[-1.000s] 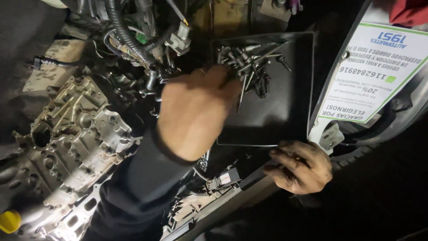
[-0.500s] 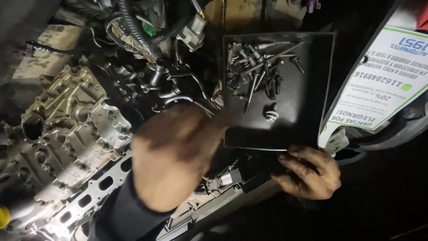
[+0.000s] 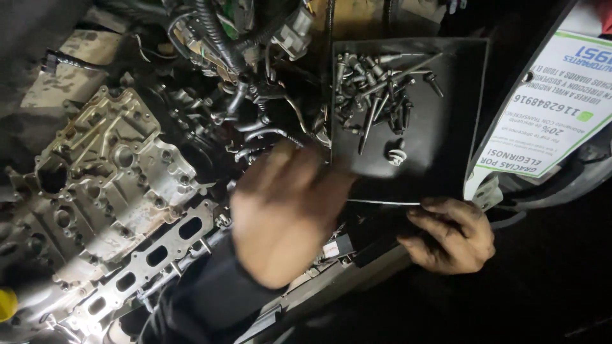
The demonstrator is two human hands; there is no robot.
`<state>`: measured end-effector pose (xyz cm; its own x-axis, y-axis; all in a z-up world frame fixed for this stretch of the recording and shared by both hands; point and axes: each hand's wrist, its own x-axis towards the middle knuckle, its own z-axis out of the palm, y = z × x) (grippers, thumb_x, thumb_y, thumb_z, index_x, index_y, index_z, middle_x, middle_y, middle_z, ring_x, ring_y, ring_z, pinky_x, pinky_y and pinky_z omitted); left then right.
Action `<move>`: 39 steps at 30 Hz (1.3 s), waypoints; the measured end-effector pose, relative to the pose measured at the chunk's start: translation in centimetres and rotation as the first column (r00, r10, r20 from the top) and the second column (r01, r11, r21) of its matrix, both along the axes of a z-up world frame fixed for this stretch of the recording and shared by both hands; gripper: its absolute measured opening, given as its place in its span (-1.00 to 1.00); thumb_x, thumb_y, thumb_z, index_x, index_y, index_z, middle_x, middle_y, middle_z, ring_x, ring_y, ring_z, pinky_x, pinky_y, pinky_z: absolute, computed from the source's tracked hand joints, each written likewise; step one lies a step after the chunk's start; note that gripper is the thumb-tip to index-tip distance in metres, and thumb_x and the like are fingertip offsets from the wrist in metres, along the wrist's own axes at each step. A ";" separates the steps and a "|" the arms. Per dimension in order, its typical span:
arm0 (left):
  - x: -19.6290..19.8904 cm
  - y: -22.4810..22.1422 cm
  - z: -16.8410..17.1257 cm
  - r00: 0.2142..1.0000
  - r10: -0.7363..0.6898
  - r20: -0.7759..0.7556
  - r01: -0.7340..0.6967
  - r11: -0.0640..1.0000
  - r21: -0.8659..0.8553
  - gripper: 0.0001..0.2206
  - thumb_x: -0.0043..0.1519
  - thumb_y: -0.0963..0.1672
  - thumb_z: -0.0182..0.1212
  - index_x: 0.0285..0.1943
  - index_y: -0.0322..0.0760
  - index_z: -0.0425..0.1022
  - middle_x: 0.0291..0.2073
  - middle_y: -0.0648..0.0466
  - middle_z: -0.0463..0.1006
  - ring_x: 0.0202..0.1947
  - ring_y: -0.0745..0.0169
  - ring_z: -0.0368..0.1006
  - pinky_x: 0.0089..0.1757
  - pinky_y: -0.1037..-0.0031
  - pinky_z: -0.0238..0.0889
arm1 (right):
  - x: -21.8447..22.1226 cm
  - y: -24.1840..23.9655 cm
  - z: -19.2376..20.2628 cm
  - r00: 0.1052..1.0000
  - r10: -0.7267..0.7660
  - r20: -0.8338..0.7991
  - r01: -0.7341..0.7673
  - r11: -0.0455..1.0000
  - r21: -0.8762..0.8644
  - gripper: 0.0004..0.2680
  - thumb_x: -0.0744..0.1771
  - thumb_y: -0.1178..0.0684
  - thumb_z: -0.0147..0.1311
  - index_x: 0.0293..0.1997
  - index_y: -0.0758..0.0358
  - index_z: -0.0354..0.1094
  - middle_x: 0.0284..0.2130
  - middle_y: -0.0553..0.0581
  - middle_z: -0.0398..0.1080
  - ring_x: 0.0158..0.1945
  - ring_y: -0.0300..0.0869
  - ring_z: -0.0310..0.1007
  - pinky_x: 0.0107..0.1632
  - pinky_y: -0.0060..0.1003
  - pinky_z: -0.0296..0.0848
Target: The person works in the open engine bay of a car, using a wrench to loosen and remove bolts from the fuel rail and injector area of the engine. They place the removed bolts and small metal parts into a magnetic parts tray resting on the car body, then continue loosening fasteners and handling components by hand.
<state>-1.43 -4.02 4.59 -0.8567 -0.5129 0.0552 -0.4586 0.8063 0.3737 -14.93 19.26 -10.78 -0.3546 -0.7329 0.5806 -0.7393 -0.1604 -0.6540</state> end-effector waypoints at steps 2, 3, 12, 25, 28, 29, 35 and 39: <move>-2.9 -0.3 -0.2 0.997 -0.080 0.010 0.081 0.991 -0.105 -0.85 0.06 -0.17 0.30 -0.22 -0.24 0.68 -0.21 0.08 0.60 -0.14 0.15 0.43 -0.20 0.39 0.38 | 0.2 0.0 1.4 0.997 -0.028 0.069 0.011 0.972 0.236 -0.73 0.18 -0.04 0.41 -0.21 0.31 0.53 -0.22 0.24 0.45 -0.16 0.03 0.54 -0.12 -0.17 0.54; -3.8 -0.4 -1.1 0.996 -0.087 0.007 0.087 0.990 -0.107 -0.85 0.06 -0.17 0.30 -0.22 -0.24 0.68 -0.21 0.08 0.60 -0.14 0.15 0.43 -0.20 0.39 0.38 | 0.2 -0.1 1.4 0.997 -0.035 0.065 0.019 0.972 0.233 -0.73 0.18 -0.04 0.41 -0.21 0.31 0.53 -0.22 0.24 0.45 -0.16 0.03 0.54 -0.12 -0.17 0.54; -6.8 -1.3 -4.5 0.885 -0.236 0.403 0.341 0.915 -0.214 -0.86 0.00 -0.10 0.22 -0.52 -0.16 0.65 -0.32 -0.02 0.60 -0.10 0.02 0.45 -0.16 0.22 0.26 | -0.1 0.0 0.8 0.996 -0.018 0.090 0.000 0.982 0.189 -0.74 0.18 -0.04 0.42 -0.21 0.28 0.54 -0.20 0.20 0.44 -0.14 0.01 0.55 -0.08 -0.16 0.57; 2.3 -1.5 -2.1 0.839 0.510 -0.192 -0.027 0.391 0.920 -0.86 0.39 -0.20 0.27 0.07 -0.40 0.55 -0.10 -0.01 0.67 -0.14 0.31 0.62 -0.06 0.51 0.53 | -0.5 0.2 0.3 0.995 0.041 0.090 -0.058 0.978 0.202 -0.71 0.16 -0.07 0.45 -0.19 0.24 0.54 -0.20 0.20 0.44 -0.15 -0.01 0.55 -0.10 -0.18 0.56; 2.7 -0.7 -3.1 0.783 0.610 -0.122 -0.009 0.207 0.978 -0.79 0.36 -0.18 0.26 0.11 -0.44 0.55 -0.06 -0.05 0.67 -0.10 0.27 0.63 -0.06 0.46 0.54 | -0.5 0.2 -0.1 0.998 0.035 0.058 -0.044 0.987 0.157 -0.70 0.17 -0.09 0.45 -0.20 0.25 0.54 -0.24 0.22 0.45 -0.18 -0.01 0.55 -0.13 -0.19 0.57; 3.0 -0.4 -3.3 0.790 0.601 -0.125 -0.013 0.219 0.976 -0.78 0.36 -0.18 0.26 0.11 -0.46 0.54 -0.04 -0.05 0.66 -0.08 0.26 0.63 -0.04 0.46 0.54 | -0.5 0.2 -0.1 0.998 0.028 0.051 -0.036 0.987 0.157 -0.70 0.16 -0.10 0.44 -0.21 0.26 0.54 -0.25 0.22 0.46 -0.18 -0.01 0.55 -0.14 -0.19 0.56; 3.3 -0.3 -3.5 0.778 0.622 -0.086 0.023 0.108 0.994 -0.78 0.36 -0.19 0.25 0.12 -0.49 0.52 -0.04 -0.09 0.64 -0.09 0.21 0.63 -0.04 0.38 0.55 | -0.6 0.3 -0.6 0.998 0.041 0.056 -0.047 0.993 0.112 -0.68 0.16 -0.10 0.44 -0.21 0.32 0.54 -0.26 0.24 0.45 -0.19 -0.04 0.56 -0.17 -0.24 0.56; 3.2 -0.5 -3.6 0.769 0.628 -0.118 0.073 0.097 0.993 -0.74 0.42 -0.16 0.19 0.17 -0.52 0.49 -0.03 -0.13 0.63 -0.10 0.16 0.60 -0.06 0.35 0.52 | -0.4 0.2 -0.3 0.999 0.012 0.053 -0.020 0.988 0.152 -0.68 0.17 -0.10 0.44 -0.20 0.32 0.53 -0.24 0.25 0.44 -0.17 -0.01 0.56 -0.15 -0.23 0.58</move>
<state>1.74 -4.52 1.01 -0.6611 -0.6309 -0.4062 -0.0562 -0.4982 0.8652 -15.29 19.46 -11.04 -0.3689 -0.8170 0.4432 -0.7020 -0.0676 -0.7090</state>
